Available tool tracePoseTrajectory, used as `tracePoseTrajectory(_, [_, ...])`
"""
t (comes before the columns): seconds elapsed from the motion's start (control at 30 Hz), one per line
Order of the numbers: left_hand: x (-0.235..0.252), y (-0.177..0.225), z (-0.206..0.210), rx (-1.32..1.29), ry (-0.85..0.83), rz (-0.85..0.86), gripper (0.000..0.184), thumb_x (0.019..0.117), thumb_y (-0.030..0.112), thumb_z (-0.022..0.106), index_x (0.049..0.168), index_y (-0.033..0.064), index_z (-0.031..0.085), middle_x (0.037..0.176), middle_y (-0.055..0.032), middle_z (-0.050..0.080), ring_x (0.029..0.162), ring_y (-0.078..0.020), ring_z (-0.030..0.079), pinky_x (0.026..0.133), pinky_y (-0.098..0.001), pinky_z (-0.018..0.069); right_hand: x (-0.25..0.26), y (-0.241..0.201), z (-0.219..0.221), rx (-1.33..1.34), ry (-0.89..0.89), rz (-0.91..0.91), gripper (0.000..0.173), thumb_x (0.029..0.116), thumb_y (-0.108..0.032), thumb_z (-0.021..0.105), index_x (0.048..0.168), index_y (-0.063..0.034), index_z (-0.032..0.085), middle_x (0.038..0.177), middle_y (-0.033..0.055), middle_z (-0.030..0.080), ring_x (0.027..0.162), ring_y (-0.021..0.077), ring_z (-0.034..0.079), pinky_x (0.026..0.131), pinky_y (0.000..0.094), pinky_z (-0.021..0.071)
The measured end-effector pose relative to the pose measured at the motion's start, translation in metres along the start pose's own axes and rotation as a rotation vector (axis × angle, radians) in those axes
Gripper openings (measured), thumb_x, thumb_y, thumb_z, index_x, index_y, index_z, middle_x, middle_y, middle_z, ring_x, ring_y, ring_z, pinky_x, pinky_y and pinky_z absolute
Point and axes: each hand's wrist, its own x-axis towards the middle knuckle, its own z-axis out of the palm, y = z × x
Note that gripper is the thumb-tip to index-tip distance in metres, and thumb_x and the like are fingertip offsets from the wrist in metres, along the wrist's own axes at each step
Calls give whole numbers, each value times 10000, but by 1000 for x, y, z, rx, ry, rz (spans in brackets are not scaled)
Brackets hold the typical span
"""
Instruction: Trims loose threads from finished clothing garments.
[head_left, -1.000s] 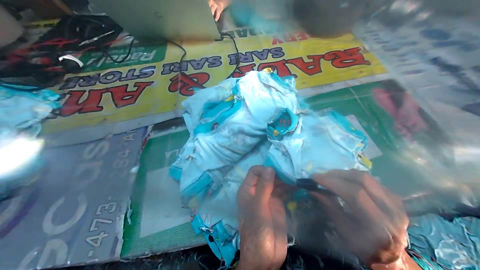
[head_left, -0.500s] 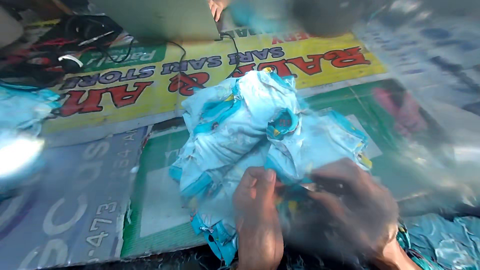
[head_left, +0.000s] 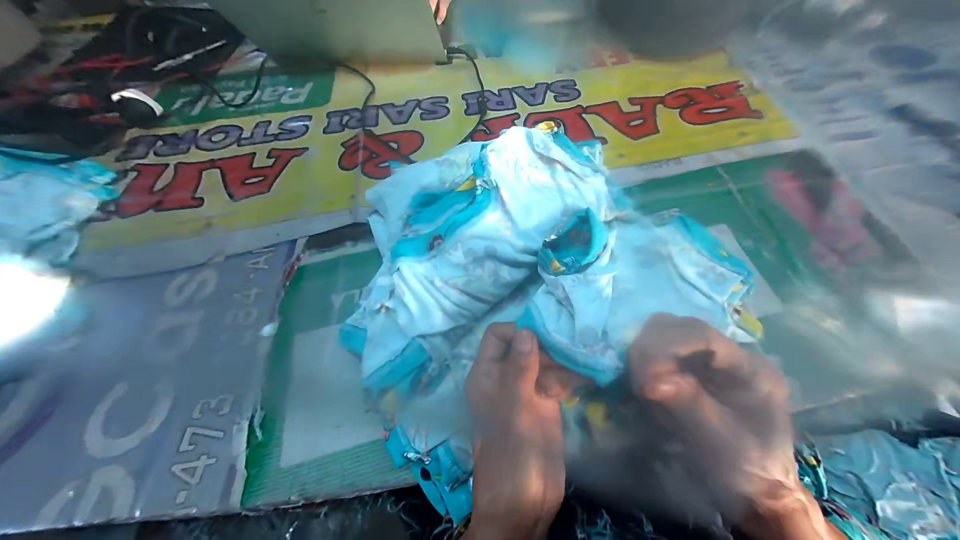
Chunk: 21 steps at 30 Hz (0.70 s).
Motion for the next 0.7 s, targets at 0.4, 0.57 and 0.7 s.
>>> tracePoseTrajectory(0.4, [-3,-6,-5,144,-79,131,112,1025,104,568,948,62,637,833,-48,691,770,-109,708,732,-288,621,-11,-7,7,-921,13,-119,305,953,-379,697,982,-85,622,684,3,609,554,52,533,519,188,426])
tracePoseTrajectory(0.57, [-1,-13,-11,187,-75,186,97,1017,98,580,948,73,643,841,-22,687,772,-87,698,724,-269,614,-5,-1,11,-613,-61,8,319,1035,-257,613,799,-45,579,652,-3,539,599,-23,499,547,112,391])
tracePoseTrajectory(0.7, [-1,-10,-10,131,-41,124,121,1035,99,543,953,69,626,847,-44,693,772,-111,710,730,-297,623,-12,-3,3,1,-151,198,329,1071,-280,548,858,-45,635,737,-68,621,695,-96,562,623,72,457])
